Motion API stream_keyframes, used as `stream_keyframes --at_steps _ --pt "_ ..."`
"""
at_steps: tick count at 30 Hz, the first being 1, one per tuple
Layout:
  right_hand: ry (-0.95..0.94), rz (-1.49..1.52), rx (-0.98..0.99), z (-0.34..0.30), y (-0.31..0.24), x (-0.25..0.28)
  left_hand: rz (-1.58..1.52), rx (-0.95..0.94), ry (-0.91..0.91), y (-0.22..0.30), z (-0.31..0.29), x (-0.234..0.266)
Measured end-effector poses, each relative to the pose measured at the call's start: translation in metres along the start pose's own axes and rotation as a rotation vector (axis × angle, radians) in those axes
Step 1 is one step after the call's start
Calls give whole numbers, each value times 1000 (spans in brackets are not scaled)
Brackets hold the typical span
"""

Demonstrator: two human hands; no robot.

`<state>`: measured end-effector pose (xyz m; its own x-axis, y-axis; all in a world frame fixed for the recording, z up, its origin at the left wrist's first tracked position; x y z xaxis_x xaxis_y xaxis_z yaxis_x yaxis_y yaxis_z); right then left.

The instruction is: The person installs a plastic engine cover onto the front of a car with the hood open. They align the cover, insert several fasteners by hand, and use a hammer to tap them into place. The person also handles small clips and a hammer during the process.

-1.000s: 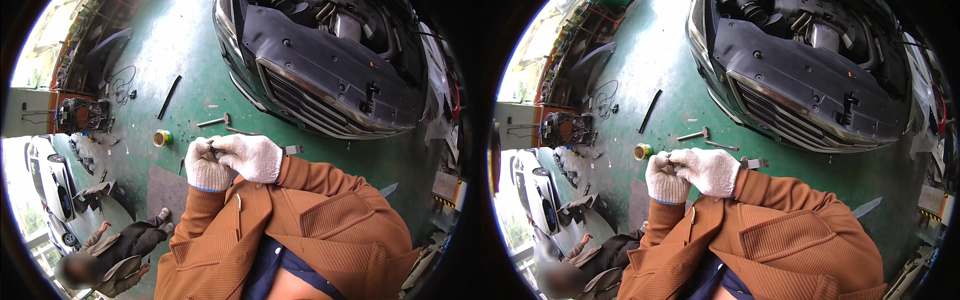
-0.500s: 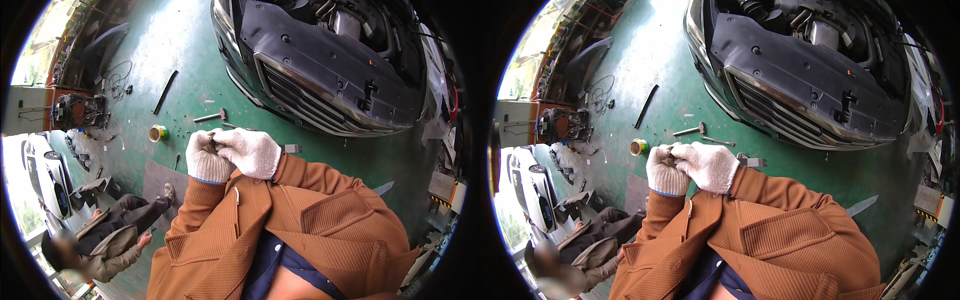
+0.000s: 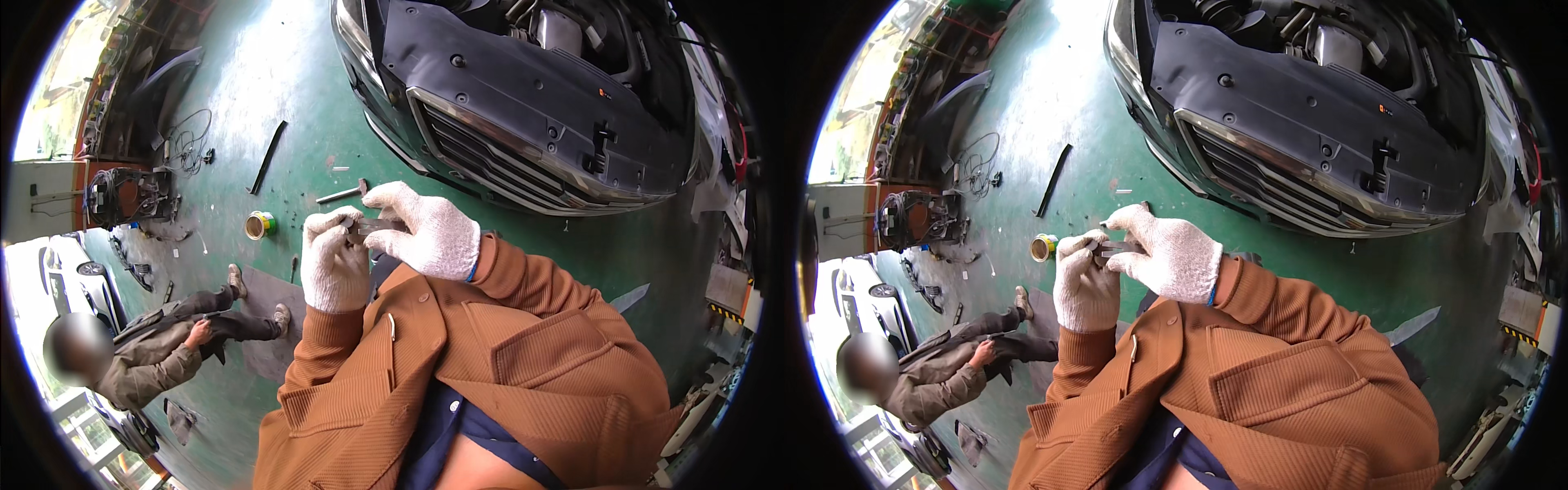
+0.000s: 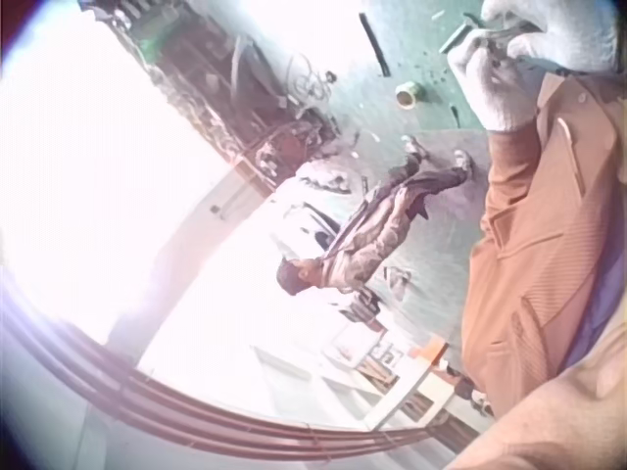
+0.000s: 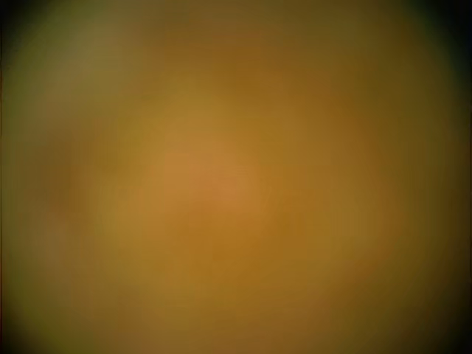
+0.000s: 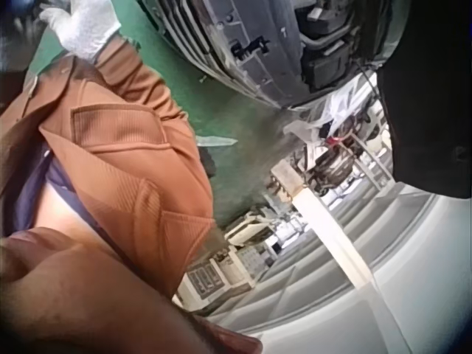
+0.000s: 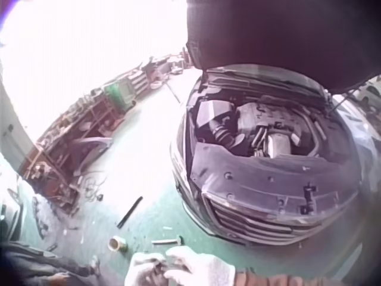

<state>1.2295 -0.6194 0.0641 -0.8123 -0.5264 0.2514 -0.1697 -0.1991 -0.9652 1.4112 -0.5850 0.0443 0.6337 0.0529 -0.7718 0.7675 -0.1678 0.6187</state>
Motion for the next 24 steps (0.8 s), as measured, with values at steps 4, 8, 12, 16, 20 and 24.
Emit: stream_keyframes --at_steps 4,8,12,16,20,24 --pt "-3 -7 -1 1 -1 1 85 -17 -54 1 -5 -2" --pt "-3 -19 11 0 -5 -1 173 -45 -44 0 -7 -2" --pt "-20 -41 -46 -1 -11 1 189 -82 -39 3 -10 -5" --pt "-3 -105 -21 -1 -15 2 173 -86 -24 1 -13 -2" --pt "27 -137 10 -2 -15 2 166 -98 -49 0 -12 -2" --pt "83 -146 46 -5 -13 1 188 -78 -47 -1 -11 -5"
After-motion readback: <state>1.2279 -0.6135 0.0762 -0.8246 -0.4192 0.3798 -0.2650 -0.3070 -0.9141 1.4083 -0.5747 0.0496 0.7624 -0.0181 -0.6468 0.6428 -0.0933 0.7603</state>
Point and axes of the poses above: each hand's wrist, its own z-axis towards the middle knuckle, its own x-axis out of the back of the hand, y = z × x, the point moved 2 cm from there along z, towards the middle knuckle, and after that the axes turned 10 degrees about -y, right-handed, at the moved point
